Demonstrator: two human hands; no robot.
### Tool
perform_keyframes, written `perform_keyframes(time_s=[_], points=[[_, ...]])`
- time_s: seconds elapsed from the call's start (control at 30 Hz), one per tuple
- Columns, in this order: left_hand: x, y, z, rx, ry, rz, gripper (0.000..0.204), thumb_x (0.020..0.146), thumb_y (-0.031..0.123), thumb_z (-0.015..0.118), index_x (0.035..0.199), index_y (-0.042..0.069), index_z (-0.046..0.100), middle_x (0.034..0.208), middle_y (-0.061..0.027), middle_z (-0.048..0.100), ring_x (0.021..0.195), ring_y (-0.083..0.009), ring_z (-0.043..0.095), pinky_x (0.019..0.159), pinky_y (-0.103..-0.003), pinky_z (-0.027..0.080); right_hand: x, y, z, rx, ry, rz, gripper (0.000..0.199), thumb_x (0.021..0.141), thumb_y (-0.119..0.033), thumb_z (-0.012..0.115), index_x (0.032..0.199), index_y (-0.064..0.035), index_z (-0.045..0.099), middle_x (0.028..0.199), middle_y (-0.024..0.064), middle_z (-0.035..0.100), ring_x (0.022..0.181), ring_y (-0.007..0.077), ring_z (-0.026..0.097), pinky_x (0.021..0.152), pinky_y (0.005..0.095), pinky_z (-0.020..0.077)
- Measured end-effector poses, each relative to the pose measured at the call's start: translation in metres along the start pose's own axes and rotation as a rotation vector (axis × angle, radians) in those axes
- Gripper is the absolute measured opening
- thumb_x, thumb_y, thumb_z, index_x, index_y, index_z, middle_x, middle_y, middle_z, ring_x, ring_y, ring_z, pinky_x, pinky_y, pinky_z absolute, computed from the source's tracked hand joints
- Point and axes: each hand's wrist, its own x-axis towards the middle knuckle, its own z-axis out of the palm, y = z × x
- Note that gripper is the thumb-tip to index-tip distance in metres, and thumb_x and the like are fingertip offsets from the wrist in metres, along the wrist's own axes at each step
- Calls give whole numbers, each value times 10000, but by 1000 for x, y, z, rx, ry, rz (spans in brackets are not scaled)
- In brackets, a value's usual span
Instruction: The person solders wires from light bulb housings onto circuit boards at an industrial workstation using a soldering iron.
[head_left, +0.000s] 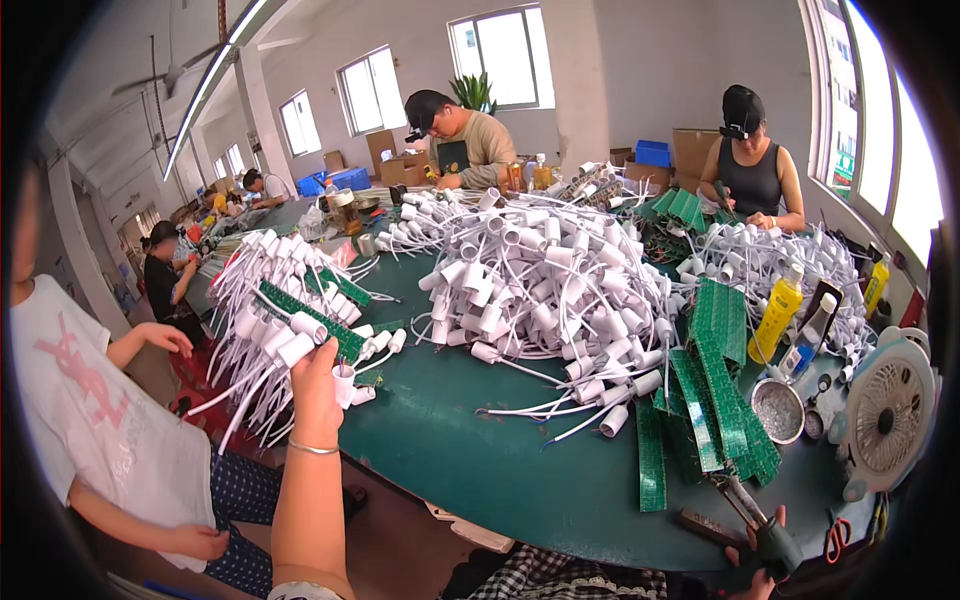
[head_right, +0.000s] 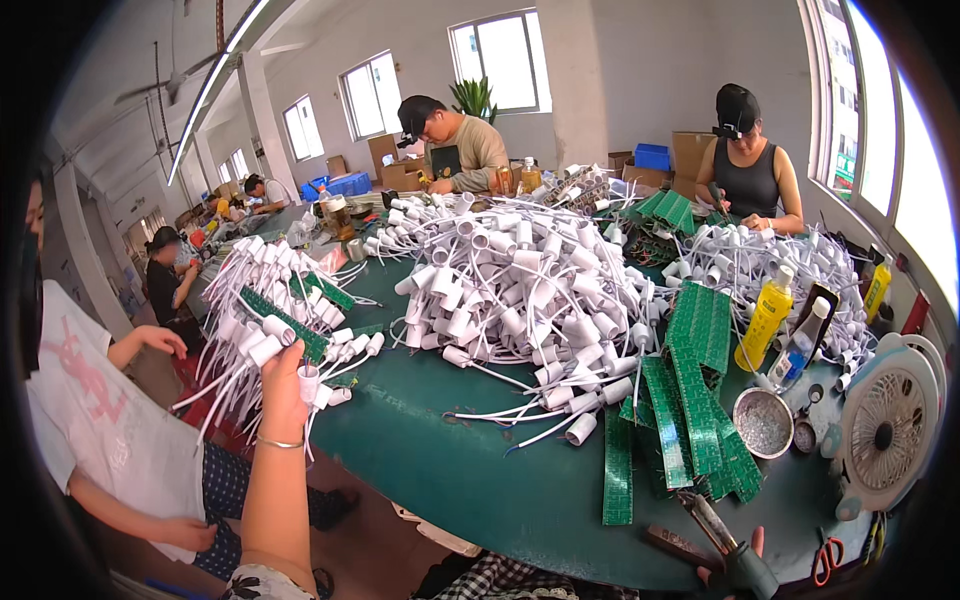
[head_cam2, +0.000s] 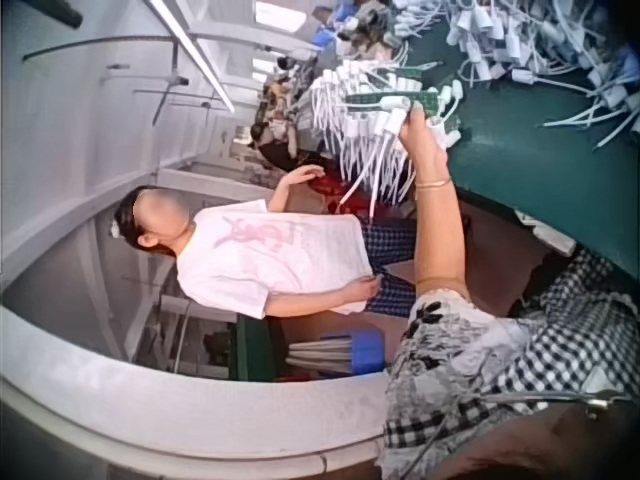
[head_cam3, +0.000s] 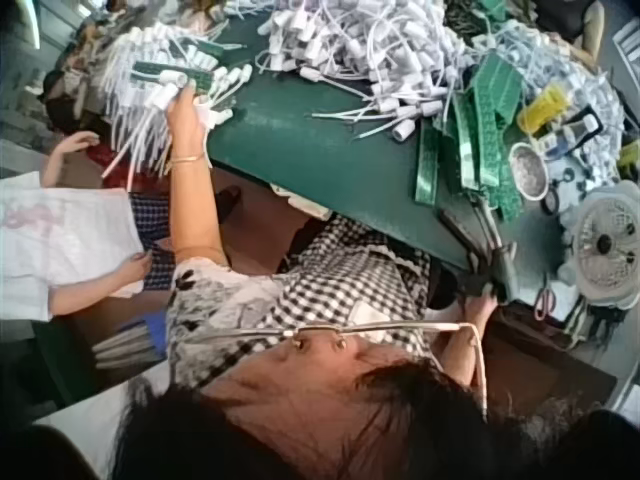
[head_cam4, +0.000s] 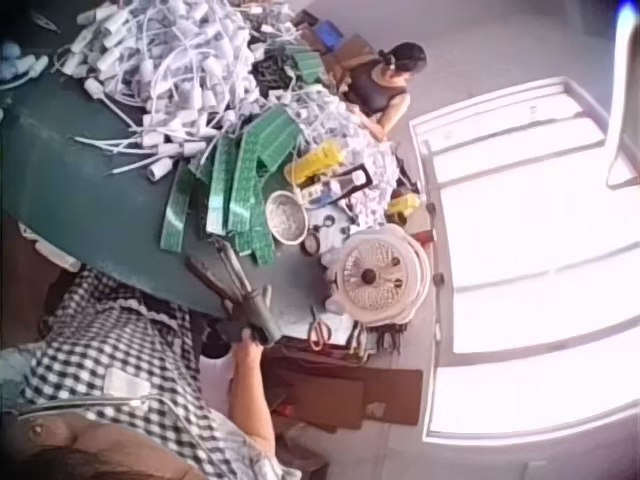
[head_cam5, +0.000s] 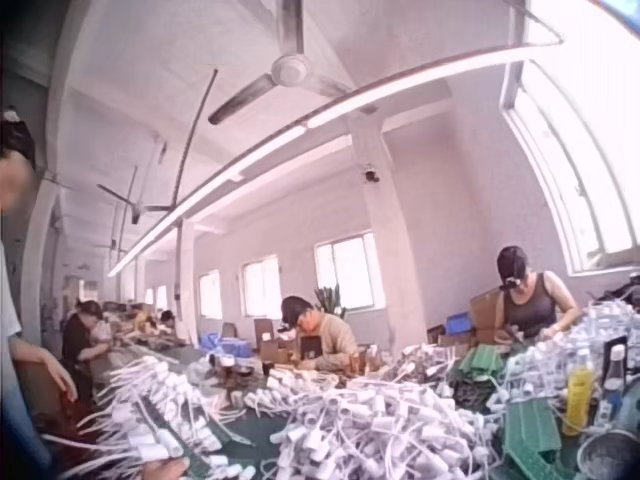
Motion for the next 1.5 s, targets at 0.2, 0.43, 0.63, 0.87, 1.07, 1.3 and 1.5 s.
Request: perform_keyframes(time_s=[0.2,0.43,0.63,0.87,1.07,1.3,1.5], points=[[74,-96,-6,13,114,-48,383,848,-33,566,1225,0,508,1143,-73,574,1001,-169,568,862,-310,459,-9,9,-2,-157,168,-81,310,724,-143,661,978,23,602,810,303,578,745,499,556,683,528,479],[145,-161,-18,175,33,-386,199,862,105,648,1038,49,574,923,-72,608,806,-193,607,704,-338,518,-25,36,-9,-146,201,-111,301,764,-170,656,986,28,613,848,276,609,779,463,575,708,480,492],[134,-178,-29,-255,417,-376,232,857,51,567,1076,-15,527,1082,-135,551,1003,-225,562,881,-308,487,-30,56,0,197,129,-20,450,855,-305,635,1156,23,566,1042,183,608,959,306,589,850,409,464],[17,-128,63,-330,295,-173,561,802,41,514,1348,26,390,1206,-98,475,1065,-234,471,1036,-383,331,29,-52,40,571,-56,181,648,842,-379,653,1315,30,482,1242,241,563,1095,344,589,947,449,448],[96,-106,12,1298,443,110,819,774,382,658,1457,146,273,1494,-256,232,1357,-423,266,1074,-543,240,48,-32,45,641,-129,175,680,836,-395,656,1332,23,451,1234,225,566,1090,331,590,929,446,463],[102,-141,1,1577,-31,254,682,712,448,705,1311,179,518,1486,-56,348,1289,-442,339,1087,-530,228,69,-24,64,683,-119,138,718,829,-414,660,1352,13,415,1225,207,569,1084,316,592,909,443,481],[131,-132,7,1708,87,112,573,757,438,669,1288,265,540,1413,-61,422,1232,-348,424,993,-488,342,78,-24,83,697,-124,122,752,823,-430,664,1369,6,385,1217,192,572,1080,302,594,892,440,496]])
